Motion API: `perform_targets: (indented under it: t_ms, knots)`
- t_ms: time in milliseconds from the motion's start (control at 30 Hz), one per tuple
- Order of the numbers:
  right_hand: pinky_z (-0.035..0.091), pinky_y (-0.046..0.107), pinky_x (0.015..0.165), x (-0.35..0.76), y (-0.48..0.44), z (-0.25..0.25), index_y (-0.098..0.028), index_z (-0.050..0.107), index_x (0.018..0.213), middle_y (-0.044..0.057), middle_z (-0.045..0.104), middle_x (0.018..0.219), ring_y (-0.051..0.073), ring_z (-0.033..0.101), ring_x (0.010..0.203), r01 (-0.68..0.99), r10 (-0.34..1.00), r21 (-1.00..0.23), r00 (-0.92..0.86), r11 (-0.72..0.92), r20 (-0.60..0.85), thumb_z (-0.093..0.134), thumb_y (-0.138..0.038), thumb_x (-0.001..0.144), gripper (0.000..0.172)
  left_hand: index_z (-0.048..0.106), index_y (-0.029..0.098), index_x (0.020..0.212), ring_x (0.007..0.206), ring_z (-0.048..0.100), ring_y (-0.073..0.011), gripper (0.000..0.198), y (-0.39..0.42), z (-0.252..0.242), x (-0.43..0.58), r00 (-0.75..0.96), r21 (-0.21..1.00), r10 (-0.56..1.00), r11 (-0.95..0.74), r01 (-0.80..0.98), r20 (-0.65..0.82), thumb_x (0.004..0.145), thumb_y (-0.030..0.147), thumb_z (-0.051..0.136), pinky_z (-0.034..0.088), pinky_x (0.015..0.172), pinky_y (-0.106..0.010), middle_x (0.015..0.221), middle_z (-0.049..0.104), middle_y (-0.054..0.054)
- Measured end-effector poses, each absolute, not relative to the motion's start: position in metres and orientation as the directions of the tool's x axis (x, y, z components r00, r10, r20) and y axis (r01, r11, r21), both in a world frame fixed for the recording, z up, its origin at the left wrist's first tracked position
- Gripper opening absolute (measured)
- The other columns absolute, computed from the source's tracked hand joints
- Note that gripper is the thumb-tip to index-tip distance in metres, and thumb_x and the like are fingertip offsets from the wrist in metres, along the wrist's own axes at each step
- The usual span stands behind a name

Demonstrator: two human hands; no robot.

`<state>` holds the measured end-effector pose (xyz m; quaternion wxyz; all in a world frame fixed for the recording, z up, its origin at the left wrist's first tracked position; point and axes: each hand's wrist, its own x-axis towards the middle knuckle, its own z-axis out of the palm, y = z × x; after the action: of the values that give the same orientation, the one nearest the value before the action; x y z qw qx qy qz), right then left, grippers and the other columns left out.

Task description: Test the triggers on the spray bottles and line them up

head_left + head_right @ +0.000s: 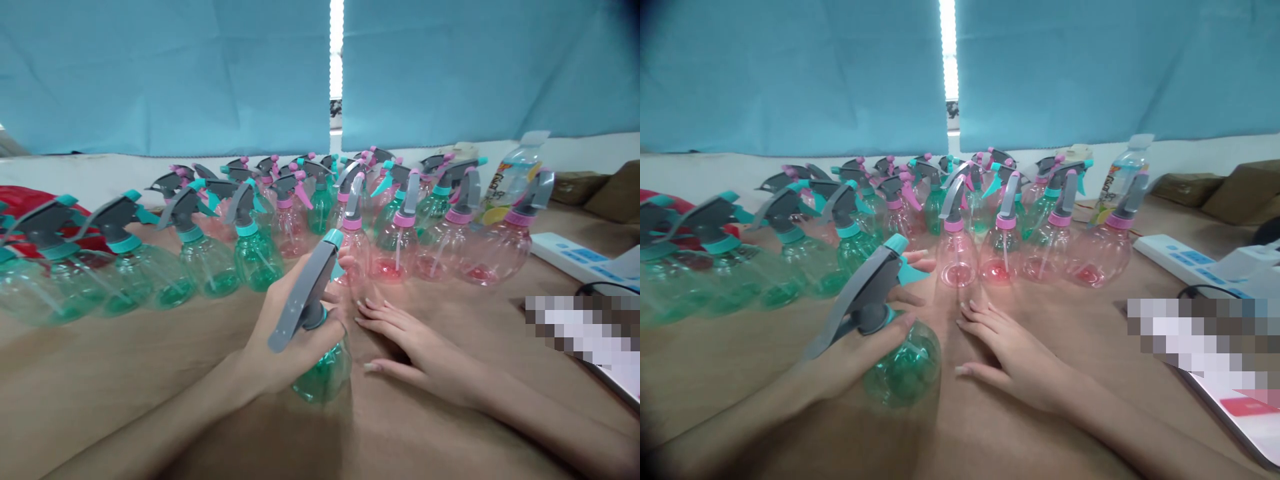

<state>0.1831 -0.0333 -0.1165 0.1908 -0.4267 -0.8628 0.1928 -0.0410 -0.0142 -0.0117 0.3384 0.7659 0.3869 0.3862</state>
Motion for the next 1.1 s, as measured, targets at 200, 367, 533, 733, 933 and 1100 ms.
perform_targets:
  t_ms: [200,367,533,733,933,1100]
  knots:
    - [0.030,0.052,0.116,0.184,-0.033,-0.118,-0.017,0.044,0.145,0.012,0.040,0.154,0.029,0.031,0.143,0.664,0.806,-0.484,-0.568,0.570,0.169,0.052,-0.057,0.093,0.065,0.049,0.023,0.109,0.052,0.043,-0.0102,0.044,-0.014,-0.013,-0.041,0.406,0.823,0.854,-0.468,0.322,0.327,0.066,0.014,0.050,0.039,0.049,-0.023,0.073,0.059,0.006]
    - [0.029,0.051,0.116,0.184,-0.032,-0.119,-0.017,0.044,0.145,0.012,0.039,0.154,0.028,0.030,0.144,0.669,0.804,-0.473,-0.571,0.573,0.164,0.051,-0.057,0.094,0.065,0.049,0.023,0.107,0.052,0.041,-0.0107,0.042,-0.014,-0.011,-0.040,0.416,0.834,0.851,-0.462,0.302,0.321,0.066,0.014,0.049,0.038,0.050,-0.024,0.070,0.056,0.007]
    - [0.030,0.052,0.116,0.184,-0.033,-0.119,-0.018,0.044,0.145,0.011,0.040,0.154,0.029,0.030,0.143,0.669,0.809,-0.482,-0.564,0.565,0.166,0.052,-0.058,0.093,0.066,0.049,0.022,0.104,0.053,0.042,-0.0112,0.041,-0.015,-0.007,-0.040,0.410,0.845,0.859,-0.444,0.297,0.307,0.064,0.014,0.049,0.038,0.051,-0.025,0.069,0.055,0.006]
    - [0.031,0.054,0.114,0.185,-0.033,-0.119,-0.020,0.044,0.145,0.012,0.041,0.153,0.031,0.032,0.143,0.651,0.807,-0.505,-0.562,0.566,0.180,0.054,-0.056,0.093,0.065,0.049,0.024,0.102,0.052,0.045,-0.0119,0.041,-0.016,-0.006,-0.039,0.389,0.843,0.870,-0.436,0.315,0.304,0.063,0.014,0.050,0.041,0.051,-0.025,0.069,0.056,0.006]
    - [0.032,0.055,0.114,0.185,-0.033,-0.120,-0.023,0.043,0.146,0.011,0.042,0.152,0.031,0.033,0.142,0.640,0.802,-0.505,-0.560,0.579,0.209,0.055,-0.055,0.093,0.063,0.051,0.024,0.100,0.051,0.044,-0.0119,0.038,-0.018,-0.004,-0.038,0.368,0.842,0.881,-0.424,0.334,0.298,0.063,0.015,0.051,0.041,0.051,-0.026,0.070,0.056,0.005]
    - [0.031,0.054,0.114,0.185,-0.033,-0.120,-0.022,0.044,0.145,0.011,0.042,0.152,0.031,0.033,0.142,0.646,0.807,-0.509,-0.556,0.570,0.199,0.056,-0.055,0.092,0.064,0.054,0.024,0.101,0.048,0.042,-0.0121,0.038,-0.018,-0.002,-0.038,0.366,0.841,0.886,-0.414,0.349,0.284,0.064,0.019,0.052,0.041,0.049,-0.026,0.064,0.052,0.006]
